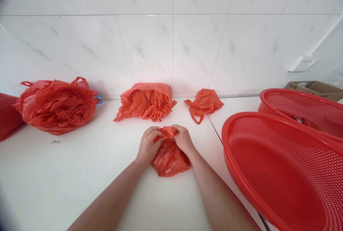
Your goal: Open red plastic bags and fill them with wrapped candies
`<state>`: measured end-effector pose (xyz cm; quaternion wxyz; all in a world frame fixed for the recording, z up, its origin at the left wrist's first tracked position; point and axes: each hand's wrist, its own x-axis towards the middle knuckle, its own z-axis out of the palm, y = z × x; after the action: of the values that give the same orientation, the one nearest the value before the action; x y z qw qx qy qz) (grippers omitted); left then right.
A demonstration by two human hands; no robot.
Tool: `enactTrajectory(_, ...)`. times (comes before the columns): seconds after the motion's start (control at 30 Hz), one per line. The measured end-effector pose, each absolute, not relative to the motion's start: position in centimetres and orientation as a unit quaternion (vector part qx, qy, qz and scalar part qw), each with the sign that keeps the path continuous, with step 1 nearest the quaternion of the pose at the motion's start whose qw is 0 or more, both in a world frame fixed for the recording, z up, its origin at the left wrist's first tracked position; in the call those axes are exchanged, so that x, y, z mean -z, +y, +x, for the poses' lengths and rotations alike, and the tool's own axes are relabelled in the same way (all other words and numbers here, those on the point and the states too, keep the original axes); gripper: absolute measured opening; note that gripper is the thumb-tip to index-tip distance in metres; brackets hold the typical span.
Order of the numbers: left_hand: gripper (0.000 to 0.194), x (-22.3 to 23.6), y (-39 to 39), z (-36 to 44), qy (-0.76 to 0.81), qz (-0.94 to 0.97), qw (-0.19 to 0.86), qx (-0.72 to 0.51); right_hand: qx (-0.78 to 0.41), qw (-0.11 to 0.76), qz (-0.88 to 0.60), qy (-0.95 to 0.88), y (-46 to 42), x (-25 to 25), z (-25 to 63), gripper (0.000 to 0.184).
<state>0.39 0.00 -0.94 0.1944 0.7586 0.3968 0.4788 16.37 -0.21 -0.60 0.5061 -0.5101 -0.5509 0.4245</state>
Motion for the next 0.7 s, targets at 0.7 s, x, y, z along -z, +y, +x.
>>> enactTrajectory(0.7, 0.012, -0.5, -1.9, -0.6, 0.325, 0.75, 0.117, -0.563, -0.138, 0.532, -0.719, -0.424, 1.9, 2.1, 22.0, 0.027)
